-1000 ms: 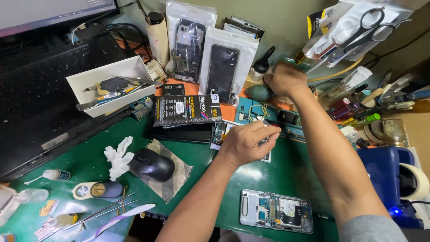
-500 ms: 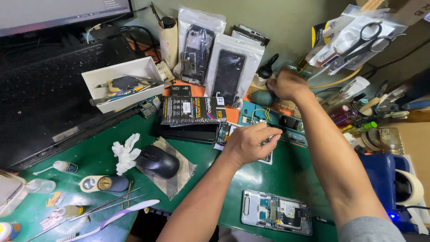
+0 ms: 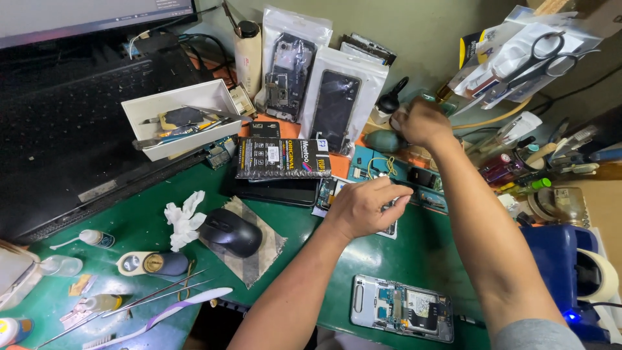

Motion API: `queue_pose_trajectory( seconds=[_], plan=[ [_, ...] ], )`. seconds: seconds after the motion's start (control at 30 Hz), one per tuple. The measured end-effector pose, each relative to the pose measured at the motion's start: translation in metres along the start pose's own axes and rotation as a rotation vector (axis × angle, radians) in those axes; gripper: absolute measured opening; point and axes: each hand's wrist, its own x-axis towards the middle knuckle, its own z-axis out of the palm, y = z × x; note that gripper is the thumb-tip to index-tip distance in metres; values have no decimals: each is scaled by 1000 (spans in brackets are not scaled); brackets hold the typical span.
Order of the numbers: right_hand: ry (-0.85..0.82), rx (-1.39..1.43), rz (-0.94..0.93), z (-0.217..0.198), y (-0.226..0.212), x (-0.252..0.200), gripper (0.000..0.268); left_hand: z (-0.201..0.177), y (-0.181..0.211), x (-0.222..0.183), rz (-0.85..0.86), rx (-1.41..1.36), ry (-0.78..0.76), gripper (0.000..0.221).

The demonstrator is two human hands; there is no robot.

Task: Disassembling a smartphone to inspect and test internal components on a repair bench.

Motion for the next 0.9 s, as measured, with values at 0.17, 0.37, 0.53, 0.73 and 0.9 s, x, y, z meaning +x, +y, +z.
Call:
queue_pose_trajectory(
  seconds=[0.17, 0.37, 0.53, 0.73, 0.9],
  plan=[
    [40, 7, -5, 11, 12, 17, 44, 2, -2, -2, 3, 5, -5, 6],
    [-2, 11, -61, 12, 19, 23, 45, -1, -1, 0, 1, 4, -21, 6],
    [52, -45, -97, 10, 25, 12, 44, -2, -2, 1, 2, -10, -30, 6],
    [363, 216, -29, 37, 69, 25, 36, -3, -4, 2, -23, -8, -6, 10],
    [327, 163, -143, 0, 45, -57, 34, 1, -6, 10, -73, -13, 59, 36]
  ],
)
